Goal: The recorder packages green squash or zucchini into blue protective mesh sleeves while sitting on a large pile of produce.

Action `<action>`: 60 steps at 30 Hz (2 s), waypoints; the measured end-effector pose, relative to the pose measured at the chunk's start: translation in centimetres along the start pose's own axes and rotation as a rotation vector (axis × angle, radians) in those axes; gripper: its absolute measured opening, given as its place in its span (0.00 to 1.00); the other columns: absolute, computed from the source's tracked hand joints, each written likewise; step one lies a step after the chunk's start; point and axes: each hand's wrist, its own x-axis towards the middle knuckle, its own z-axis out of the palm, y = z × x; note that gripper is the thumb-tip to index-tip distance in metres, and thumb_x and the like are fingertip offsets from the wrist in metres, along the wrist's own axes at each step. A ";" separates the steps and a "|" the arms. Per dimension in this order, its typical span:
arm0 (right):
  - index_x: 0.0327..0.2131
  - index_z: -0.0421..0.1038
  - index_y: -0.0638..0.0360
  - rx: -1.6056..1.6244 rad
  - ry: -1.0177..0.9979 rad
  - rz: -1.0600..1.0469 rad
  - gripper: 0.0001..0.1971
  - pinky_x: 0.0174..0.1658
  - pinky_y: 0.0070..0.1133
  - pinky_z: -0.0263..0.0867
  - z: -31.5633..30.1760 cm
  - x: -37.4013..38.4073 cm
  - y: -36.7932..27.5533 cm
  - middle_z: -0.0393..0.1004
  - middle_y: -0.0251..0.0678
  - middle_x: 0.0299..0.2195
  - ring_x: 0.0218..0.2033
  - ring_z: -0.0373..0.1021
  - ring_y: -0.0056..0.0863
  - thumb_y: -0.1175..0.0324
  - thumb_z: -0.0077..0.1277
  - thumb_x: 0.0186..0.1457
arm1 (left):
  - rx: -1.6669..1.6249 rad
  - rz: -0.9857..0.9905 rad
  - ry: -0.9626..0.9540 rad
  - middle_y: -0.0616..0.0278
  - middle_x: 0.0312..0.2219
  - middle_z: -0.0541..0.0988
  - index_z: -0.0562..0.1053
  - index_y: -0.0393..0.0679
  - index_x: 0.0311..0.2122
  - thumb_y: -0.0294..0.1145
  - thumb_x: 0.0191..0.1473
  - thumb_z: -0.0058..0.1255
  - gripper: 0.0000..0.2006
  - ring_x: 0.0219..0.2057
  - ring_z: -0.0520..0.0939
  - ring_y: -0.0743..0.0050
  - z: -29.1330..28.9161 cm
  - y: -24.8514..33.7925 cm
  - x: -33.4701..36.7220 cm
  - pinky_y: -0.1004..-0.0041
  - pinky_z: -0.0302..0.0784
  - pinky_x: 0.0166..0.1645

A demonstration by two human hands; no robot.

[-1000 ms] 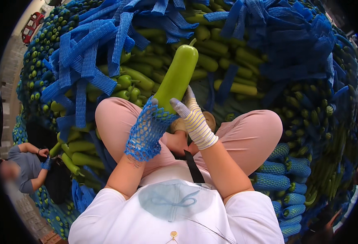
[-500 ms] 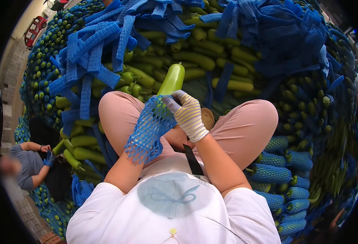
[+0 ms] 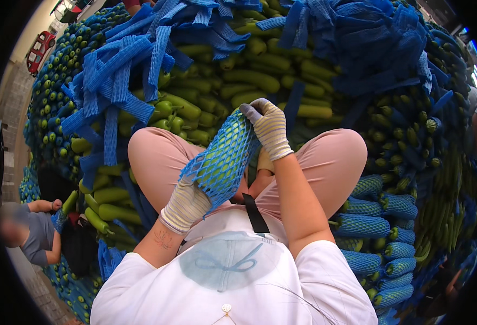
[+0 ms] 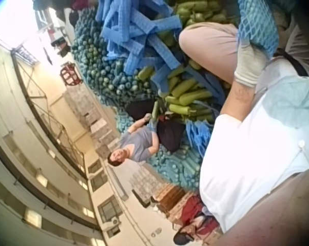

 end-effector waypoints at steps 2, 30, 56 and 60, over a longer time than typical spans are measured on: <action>0.27 0.72 0.63 0.016 0.043 -0.005 0.13 0.27 0.14 0.60 -0.2 0.1 0.3 0.71 0.28 0.20 0.22 0.62 0.12 0.61 0.58 0.47 | -0.225 -0.015 -0.016 0.59 0.51 0.67 0.60 0.48 0.55 0.38 0.51 0.53 0.27 0.51 0.69 0.64 1.1 0.2 -1.2 0.67 0.67 0.54; 0.46 0.65 0.59 0.552 1.068 0.126 0.30 0.46 0.33 0.66 -36.3 -23.4 -3.9 0.72 0.39 0.41 0.40 0.70 0.36 0.53 0.59 0.42 | 0.440 0.367 -0.050 0.56 0.49 0.70 0.57 0.40 0.57 0.39 0.59 0.38 0.23 0.48 0.72 0.66 -3.4 6.3 1.7 0.68 0.68 0.52; 0.54 0.62 0.54 -0.297 -0.354 0.617 0.26 0.52 0.26 0.58 -19.2 8.9 20.4 0.68 0.46 0.48 0.50 0.65 0.38 0.64 0.54 0.49 | 0.504 0.379 0.258 0.57 0.39 0.76 0.67 0.38 0.49 0.32 0.56 0.45 0.16 0.40 0.77 0.68 -1.9 4.0 9.2 0.69 0.73 0.47; 0.55 0.60 0.52 -0.651 -0.492 0.439 0.31 0.55 0.28 0.57 -14.0 10.5 25.2 0.63 0.49 0.52 0.53 0.61 0.42 0.62 0.56 0.45 | 0.514 0.360 0.341 0.56 0.39 0.76 0.67 0.38 0.49 0.31 0.56 0.45 0.16 0.41 0.77 0.68 -2.4 4.5 9.8 0.69 0.73 0.47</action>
